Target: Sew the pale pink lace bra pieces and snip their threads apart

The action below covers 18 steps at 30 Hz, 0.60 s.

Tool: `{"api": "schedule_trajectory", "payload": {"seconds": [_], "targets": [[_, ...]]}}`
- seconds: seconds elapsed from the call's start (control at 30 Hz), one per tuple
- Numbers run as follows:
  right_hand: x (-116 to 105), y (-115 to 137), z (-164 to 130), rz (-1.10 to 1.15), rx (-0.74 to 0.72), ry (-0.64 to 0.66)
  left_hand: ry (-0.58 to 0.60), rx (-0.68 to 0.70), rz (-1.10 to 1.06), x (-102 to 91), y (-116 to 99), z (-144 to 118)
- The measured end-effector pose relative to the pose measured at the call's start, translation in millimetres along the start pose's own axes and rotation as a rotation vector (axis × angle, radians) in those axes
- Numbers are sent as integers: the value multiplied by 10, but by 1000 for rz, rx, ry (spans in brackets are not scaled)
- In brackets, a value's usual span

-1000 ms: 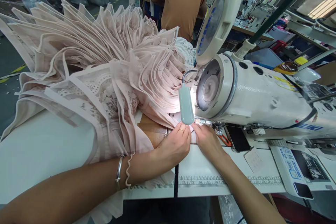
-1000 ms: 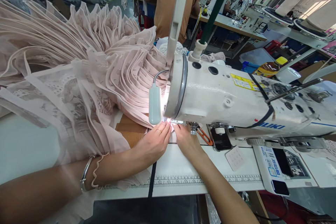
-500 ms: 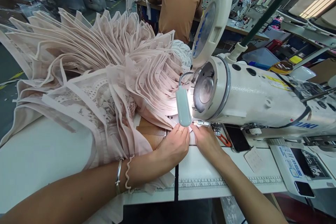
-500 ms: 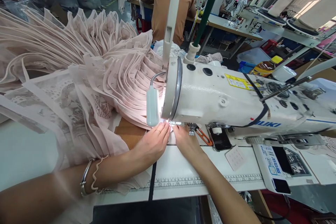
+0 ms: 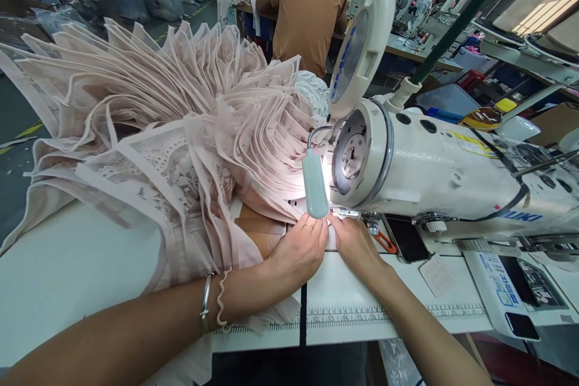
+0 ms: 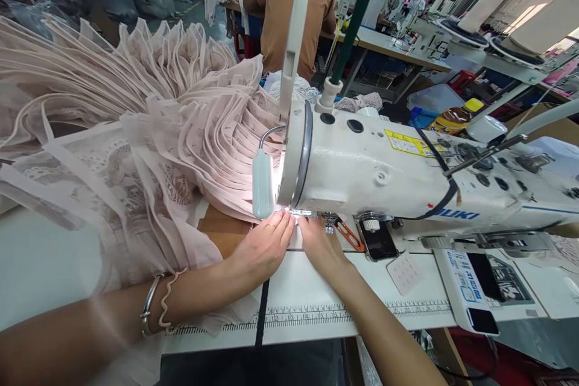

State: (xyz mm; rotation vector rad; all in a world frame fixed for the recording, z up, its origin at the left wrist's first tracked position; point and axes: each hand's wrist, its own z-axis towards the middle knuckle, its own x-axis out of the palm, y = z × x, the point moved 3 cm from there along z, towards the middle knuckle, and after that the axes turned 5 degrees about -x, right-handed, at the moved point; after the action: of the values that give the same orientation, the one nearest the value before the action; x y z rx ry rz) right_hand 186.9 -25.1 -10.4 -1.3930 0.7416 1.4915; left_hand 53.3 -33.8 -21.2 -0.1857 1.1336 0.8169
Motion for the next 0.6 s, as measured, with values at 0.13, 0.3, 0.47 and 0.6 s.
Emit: {"api": "schedule_trajectory", "payload": {"seconds": [0.13,0.3,0.47,0.6], "targets": [[11,8,-55,64,19,-133,-16,59,23,-66,115,-5],[37,17,-133,285,12,-280,33,75,-165,-86,521,-11],[49,9,-139,283,2,-298,-22,61,-250,-83,668,-27],[46,11,-146,275,-47,-315,-86,9,-276,-57,643,-14]]}}
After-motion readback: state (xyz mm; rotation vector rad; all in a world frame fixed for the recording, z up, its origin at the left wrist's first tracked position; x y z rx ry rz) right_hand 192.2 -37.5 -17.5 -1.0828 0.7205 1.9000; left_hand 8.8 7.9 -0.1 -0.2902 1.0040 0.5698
